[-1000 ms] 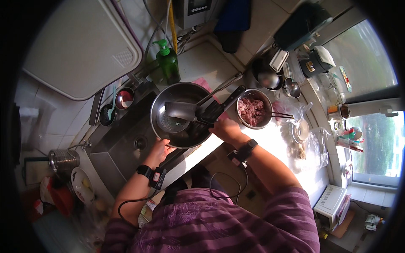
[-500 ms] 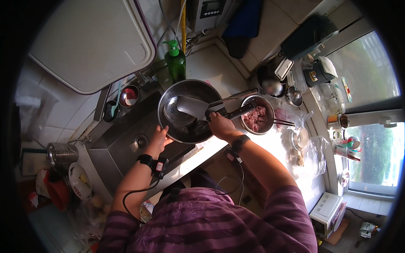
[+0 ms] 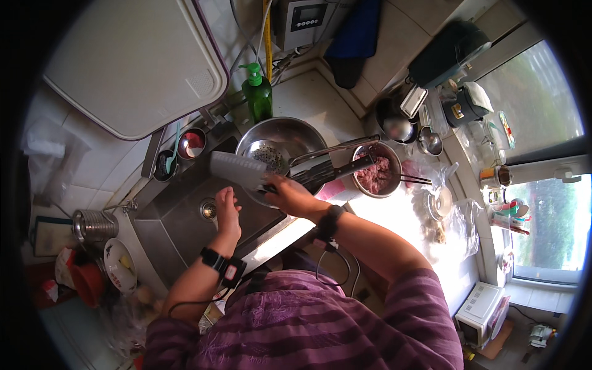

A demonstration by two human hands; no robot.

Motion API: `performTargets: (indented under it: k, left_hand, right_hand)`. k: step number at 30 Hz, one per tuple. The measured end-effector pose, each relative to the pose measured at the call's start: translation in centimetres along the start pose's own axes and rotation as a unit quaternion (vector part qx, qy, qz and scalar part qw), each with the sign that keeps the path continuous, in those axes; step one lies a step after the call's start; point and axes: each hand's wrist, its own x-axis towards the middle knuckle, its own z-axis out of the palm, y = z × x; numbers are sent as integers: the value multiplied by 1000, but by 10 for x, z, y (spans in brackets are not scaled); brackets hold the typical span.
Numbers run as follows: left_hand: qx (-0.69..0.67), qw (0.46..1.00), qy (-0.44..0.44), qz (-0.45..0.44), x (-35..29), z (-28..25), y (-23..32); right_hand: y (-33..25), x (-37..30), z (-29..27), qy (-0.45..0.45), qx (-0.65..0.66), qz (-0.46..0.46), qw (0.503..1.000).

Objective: The person washes a metal bowl in the kitchen sink using a red sponge and running water. They scrub the inside and outside of the bowl, rinse it, and place it in the sink.

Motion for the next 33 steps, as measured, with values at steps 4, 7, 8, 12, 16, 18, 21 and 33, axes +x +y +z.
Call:
performTargets:
  k: [4, 7, 8, 12, 16, 18, 21, 33]
  left_hand:
    - [-190, 938, -191, -217, -35, -5, 61]
    - [-236, 925, -216, -203, -22, -25, 54]
    - [-250, 935, -154, -201, -25, -28, 56]
    - [-252, 943, -64, -209, -25, -78, 45]
    - [-287, 927, -33, -238, -32, -112, 37]
    - [-296, 925, -22, -238, -34, -127, 32]
    - [-287, 929, -25, -230, -34, -132, 31]
    - [-276, 922, -46, -267, -25, -134, 34]
  right_hand:
    - [-25, 25, 33, -33, 105, -58, 992]
    - [-23, 29, 31, -118, 98, -99, 983]
    - [-8, 35, 14, -165, 98, -111, 975]
    - [63, 45, -72, -74, -491, 129, 858]
    - [118, 30, -127, -117, -508, 219, 825]
    - [123, 34, -137, -197, -472, 259, 819]
    - [147, 27, -139, -106, -504, 149, 844]
    - [20, -14, -176, 16, -469, 100, 877]
